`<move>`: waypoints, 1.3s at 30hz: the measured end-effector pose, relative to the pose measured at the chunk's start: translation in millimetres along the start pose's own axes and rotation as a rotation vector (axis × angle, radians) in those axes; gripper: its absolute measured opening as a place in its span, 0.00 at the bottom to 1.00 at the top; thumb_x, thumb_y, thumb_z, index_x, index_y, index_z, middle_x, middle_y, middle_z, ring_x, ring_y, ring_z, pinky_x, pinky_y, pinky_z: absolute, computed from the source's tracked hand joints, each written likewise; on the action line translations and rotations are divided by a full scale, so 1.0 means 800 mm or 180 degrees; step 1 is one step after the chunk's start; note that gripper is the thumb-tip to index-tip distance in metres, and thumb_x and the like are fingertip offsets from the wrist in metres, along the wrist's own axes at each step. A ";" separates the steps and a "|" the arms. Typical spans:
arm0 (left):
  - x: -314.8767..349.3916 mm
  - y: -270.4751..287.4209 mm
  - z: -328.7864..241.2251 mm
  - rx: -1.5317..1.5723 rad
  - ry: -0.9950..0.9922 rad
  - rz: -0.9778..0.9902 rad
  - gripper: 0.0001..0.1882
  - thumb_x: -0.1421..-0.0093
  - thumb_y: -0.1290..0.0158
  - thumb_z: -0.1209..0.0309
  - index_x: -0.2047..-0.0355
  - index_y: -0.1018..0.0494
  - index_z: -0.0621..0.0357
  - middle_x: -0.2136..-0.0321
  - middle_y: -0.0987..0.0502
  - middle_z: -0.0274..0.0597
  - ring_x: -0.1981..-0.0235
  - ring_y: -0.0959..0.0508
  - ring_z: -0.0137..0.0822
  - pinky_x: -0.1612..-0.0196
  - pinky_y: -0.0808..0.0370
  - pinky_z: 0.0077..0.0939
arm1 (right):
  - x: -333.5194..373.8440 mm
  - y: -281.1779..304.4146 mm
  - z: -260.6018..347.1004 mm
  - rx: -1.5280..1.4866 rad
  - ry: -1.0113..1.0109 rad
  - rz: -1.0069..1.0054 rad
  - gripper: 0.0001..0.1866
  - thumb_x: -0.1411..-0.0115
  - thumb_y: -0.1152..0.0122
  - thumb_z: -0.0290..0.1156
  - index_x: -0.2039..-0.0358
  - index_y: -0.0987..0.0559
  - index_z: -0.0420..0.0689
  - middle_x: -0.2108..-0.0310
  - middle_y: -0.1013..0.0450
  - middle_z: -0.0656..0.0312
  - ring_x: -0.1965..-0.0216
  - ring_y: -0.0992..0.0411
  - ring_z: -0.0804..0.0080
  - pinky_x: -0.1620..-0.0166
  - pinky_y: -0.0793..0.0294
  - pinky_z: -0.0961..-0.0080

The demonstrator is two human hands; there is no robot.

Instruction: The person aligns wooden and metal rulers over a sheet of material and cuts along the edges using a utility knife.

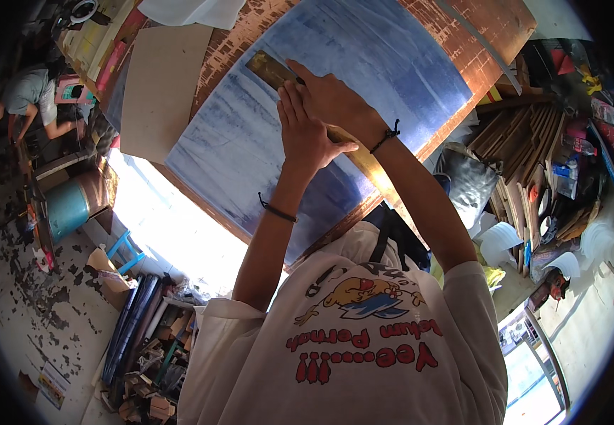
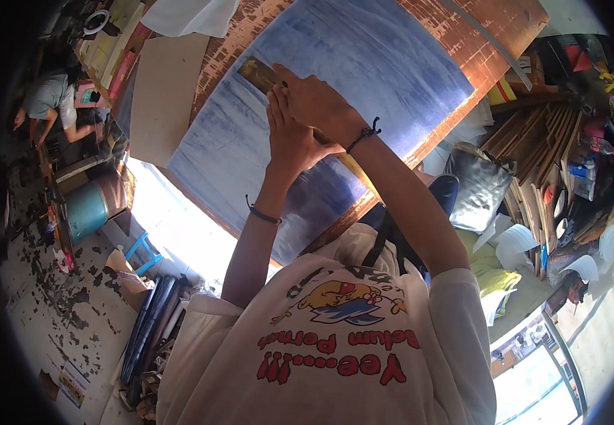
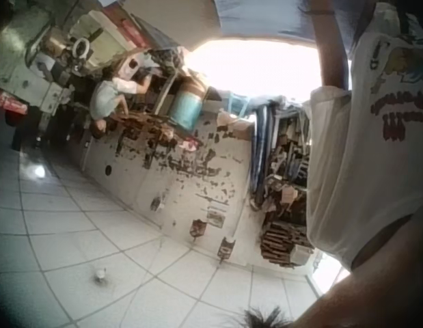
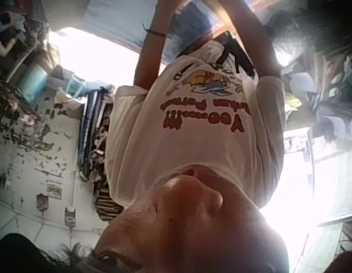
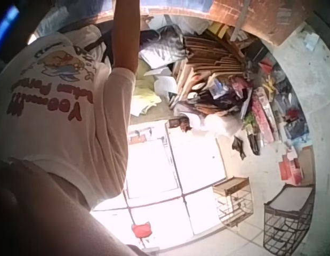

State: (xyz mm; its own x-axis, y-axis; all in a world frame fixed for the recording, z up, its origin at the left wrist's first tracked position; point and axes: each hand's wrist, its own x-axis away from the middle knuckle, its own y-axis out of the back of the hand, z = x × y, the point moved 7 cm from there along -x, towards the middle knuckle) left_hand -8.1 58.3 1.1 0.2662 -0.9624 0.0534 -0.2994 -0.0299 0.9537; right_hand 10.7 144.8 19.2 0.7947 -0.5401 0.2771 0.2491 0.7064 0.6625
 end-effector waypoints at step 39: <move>-0.001 -0.015 0.004 -0.0027 0.0015 -0.0004 0.81 0.67 0.34 0.26 0.32 0.57 0.81 0.31 0.61 0.78 0.27 0.62 0.67 0.27 0.58 0.54 | 0.199 0.015 -0.036 0.0789 -0.0533 0.0350 0.34 0.33 0.45 0.32 0.30 0.45 0.47 0.72 0.23 0.42 0.76 0.23 0.44 0.68 0.20 0.52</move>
State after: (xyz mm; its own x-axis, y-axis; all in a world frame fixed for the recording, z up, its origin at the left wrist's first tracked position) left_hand -7.5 58.2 -11.4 0.2710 -0.9611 0.0534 -0.2911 -0.0289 0.9563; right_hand 155.9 80.5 51.0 0.7021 -0.5489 0.4535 0.0080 0.6430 0.7659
